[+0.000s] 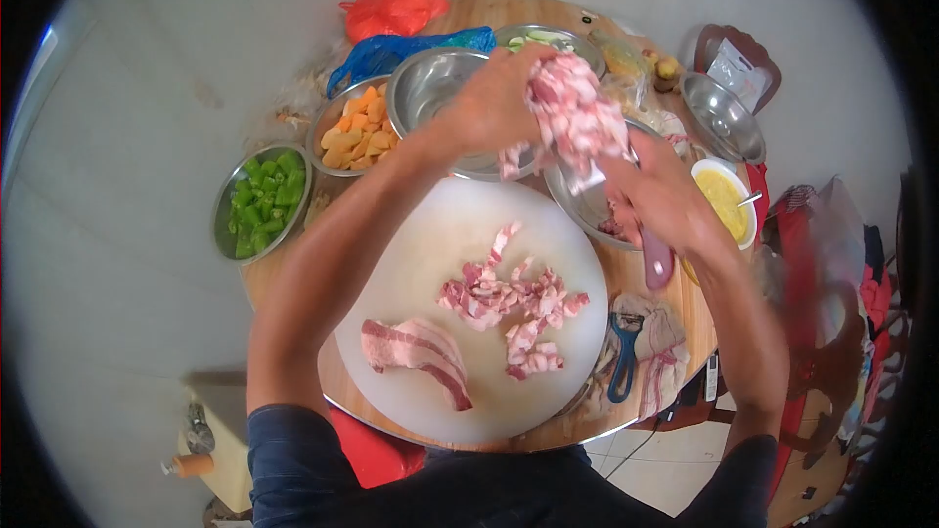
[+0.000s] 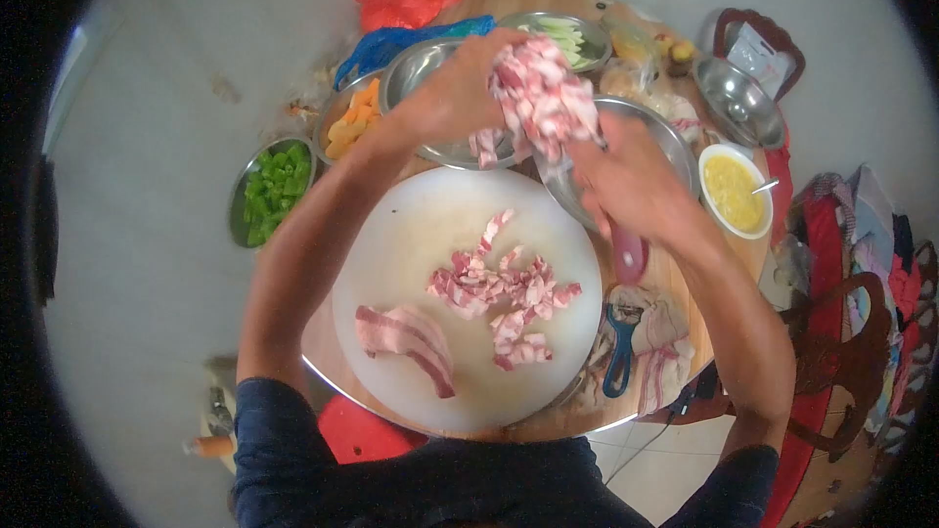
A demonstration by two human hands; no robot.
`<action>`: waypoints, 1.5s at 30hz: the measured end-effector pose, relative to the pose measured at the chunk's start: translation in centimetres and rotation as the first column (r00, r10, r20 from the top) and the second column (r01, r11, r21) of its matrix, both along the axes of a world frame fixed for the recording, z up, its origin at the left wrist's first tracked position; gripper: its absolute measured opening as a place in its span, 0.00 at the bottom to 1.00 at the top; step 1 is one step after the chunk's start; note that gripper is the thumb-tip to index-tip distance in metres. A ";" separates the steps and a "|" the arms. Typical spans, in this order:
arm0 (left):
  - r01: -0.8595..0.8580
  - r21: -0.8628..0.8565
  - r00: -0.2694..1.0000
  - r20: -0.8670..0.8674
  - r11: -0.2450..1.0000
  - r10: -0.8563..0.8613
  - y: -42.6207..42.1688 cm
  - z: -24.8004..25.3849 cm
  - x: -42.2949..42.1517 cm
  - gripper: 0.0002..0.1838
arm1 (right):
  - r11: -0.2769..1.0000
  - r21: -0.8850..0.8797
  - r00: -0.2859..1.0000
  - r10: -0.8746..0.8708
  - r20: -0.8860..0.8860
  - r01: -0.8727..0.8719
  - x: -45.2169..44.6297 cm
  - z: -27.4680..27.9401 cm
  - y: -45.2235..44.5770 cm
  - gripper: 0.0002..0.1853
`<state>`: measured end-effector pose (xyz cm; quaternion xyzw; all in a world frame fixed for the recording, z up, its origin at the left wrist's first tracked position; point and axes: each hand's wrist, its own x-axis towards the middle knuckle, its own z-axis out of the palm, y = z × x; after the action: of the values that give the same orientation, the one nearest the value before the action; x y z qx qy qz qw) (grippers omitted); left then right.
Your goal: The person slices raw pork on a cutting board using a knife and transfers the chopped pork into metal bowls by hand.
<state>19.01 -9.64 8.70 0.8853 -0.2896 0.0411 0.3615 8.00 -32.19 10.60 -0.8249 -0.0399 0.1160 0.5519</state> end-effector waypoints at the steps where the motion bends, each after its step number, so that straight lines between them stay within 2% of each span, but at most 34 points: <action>1: -0.023 0.018 0.994 0.110 1.000 0.021 0.1 -0.7 1.9 0.54 | 1.000 0.000 0.998 0.017 0.057 -0.018 1.8 -0.3 0.2 0.13; 2: -0.048 0.034 0.975 0.220 0.998 0.039 0.3 -1.6 4.0 0.54 | 1.000 0.001 0.998 0.013 0.060 -0.013 3.8 -0.9 0.5 0.13; 3: -0.044 0.034 0.974 0.222 0.998 0.036 0.6 -2.8 6.3 0.54 | 0.999 -0.047 0.994 0.007 0.108 -0.002 6.0 -1.9 0.9 0.14; 5: -0.035 -0.083 0.990 0.134 0.996 0.046 1.3 -6.3 10.6 0.54 | 0.985 -0.167 0.984 -0.005 0.175 0.035 9.8 -3.7 2.0 0.16; 6: -0.054 -0.144 0.993 0.095 0.988 0.068 1.5 -8.0 11.7 0.59 | 0.969 -0.239 0.981 -0.013 0.194 0.060 11.4 -4.6 2.8 0.17; 7: -0.050 -0.144 0.993 0.099 0.988 0.065 1.8 -9.6 12.6 0.59 | 0.969 -0.239 0.980 -0.016 0.197 0.064 13.0 -6.2 3.4 0.17; 9: -0.041 -0.147 0.998 -0.060 0.988 0.032 2.9 -11.8 13.3 0.63 | 0.855 -0.491 0.896 0.077 0.437 0.166 15.8 -9.4 4.4 0.18; 10: -0.039 -0.147 0.998 -0.057 0.988 0.031 3.2 -12.0 13.0 0.63 | 0.855 -0.491 0.895 0.076 0.440 0.168 16.4 -10.0 4.8 0.18; 12: -0.099 0.115 0.958 -0.259 0.988 0.126 3.8 -12.2 11.9 0.46 | 0.774 -0.614 0.901 0.142 0.409 0.157 16.7 -10.5 5.7 0.17; 16: -0.166 0.202 0.904 -0.360 0.965 0.231 4.9 -9.9 10.3 0.41 | 0.750 -0.655 0.922 0.179 0.342 0.097 15.9 -10.5 5.4 0.17; 18: -0.206 0.291 0.943 -0.197 0.934 0.269 5.7 -9.4 9.3 0.39 | 0.778 -0.580 0.871 0.092 0.483 0.240 16.2 -11.2 5.1 0.16; 19: -0.207 0.293 0.943 -0.195 0.933 0.270 6.3 -9.8 9.3 0.39 | 0.780 -0.578 0.870 0.091 0.484 0.240 16.3 -11.2 4.9 0.16; 22: -0.201 0.196 0.968 -0.108 0.960 0.225 7.2 -10.4 8.3 0.35 | 0.818 -0.521 0.835 0.095 0.542 0.245 15.7 -10.3 3.9 0.17; 24: -0.231 0.028 0.963 0.151 0.973 0.224 7.4 -10.5 6.7 0.26 | 0.897 -0.379 0.835 0.021 0.550 0.227 14.4 -9.4 2.6 0.18; 25: -0.229 0.029 0.964 0.147 0.973 0.222 7.2 -9.6 4.5 0.26 | 0.921 -0.337 0.864 0.000 0.503 0.197 12.5 -8.4 1.9 0.18; 26: -0.203 -0.054 0.974 0.092 0.978 0.207 6.7 -7.9 1.4 0.22 | 0.940 -0.294 0.895 -0.023 0.445 0.170 9.9 -7.2 1.1 0.18; 27: -0.178 -0.136 0.983 0.024 0.975 0.183 6.1 -6.9 -1.5 0.19 | 0.949 -0.298 0.960 -0.020 0.278 0.106 6.8 -5.2 0.3 0.18; 28: -0.117 -0.033 0.993 0.025 0.993 0.118 6.3 -6.5 -3.8 0.18 | 0.957 -0.288 0.996 -0.017 0.093 0.043 3.9 -4.1 -0.5 0.18; 29: -0.048 0.067 0.999 0.019 0.997 0.047 6.9 -6.9 -5.5 0.17 | 0.956 -0.295 0.968 0.064 0.241 0.010 1.5 -5.1 -1.7 0.16; 30: -0.035 0.066 0.999 -0.012 0.997 0.036 7.1 -7.9 -6.9 0.17 | 0.951 -0.307 0.910 0.146 0.389 -0.021 -0.9 -5.8 -3.1 0.15; 32: 0.120 0.200 0.969 -0.237 0.972 -0.070 7.5 -9.1 -9.1 0.22 | 0.895 -0.441 0.959 0.185 0.215 -0.074 -5.9 -5.5 -4.8 0.12; 33: 0.122 0.199 0.967 -0.244 0.972 -0.072 7.4 -10.0 -9.7 0.22 | 0.894 -0.441 0.961 0.184 0.208 -0.076 -7.7 -6.0 -5.4 0.12; 35: 0.167 0.232 0.985 -0.087 0.958 -0.150 6.9 -12.9 -10.2 0.31 | 0.845 -0.523 0.975 0.194 0.105 -0.112 -10.4 -7.3 -6.1 0.11; 36: 0.167 0.209 0.984 -0.093 0.964 -0.150 6.3 -14.0 -10.2 0.37 | 0.845 -0.524 0.976 0.192 0.107 -0.109 -11.4 -8.4 -6.1 0.11; 38: 0.186 0.230 0.981 -0.091 0.955 -0.169 4.9 -15.2 -9.9 0.36 | 0.719 -0.692 0.920 0.222 0.324 0.070 -12.7 -11.3 -6.2 0.09; 39: 0.206 0.251 0.978 -0.093 0.946 -0.188 4.4 -15.1 -10.0 0.35 | 0.718 -0.691 0.921 0.216 0.326 0.076 -13.1 -12.0 -6.1 0.09; 41: 0.257 0.306 0.965 -0.126 0.917 -0.229 3.7 -14.7 -10.0 0.35 | 0.537 -0.841 0.925 0.288 0.249 0.060 -13.6 -12.7 -5.7 0.06; 43: 0.306 0.364 0.951 -0.167 0.880 -0.261 3.2 -13.0 -10.4 0.35 | 0.566 -0.824 0.920 0.304 0.249 0.036 -14.8 -13.0 -5.3 0.06; 45: 0.434 0.418 0.838 -0.513 0.798 -0.187 3.1 -11.4 -10.8 0.33 | 0.595 -0.804 0.911 0.328 0.248 0.005 -15.8 -13.0 -4.9 0.05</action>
<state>8.17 -6.51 -2.71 0.8724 -0.3438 -0.3043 0.1677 -7.81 -37.06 -2.43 -0.9812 -0.1645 0.0141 0.1003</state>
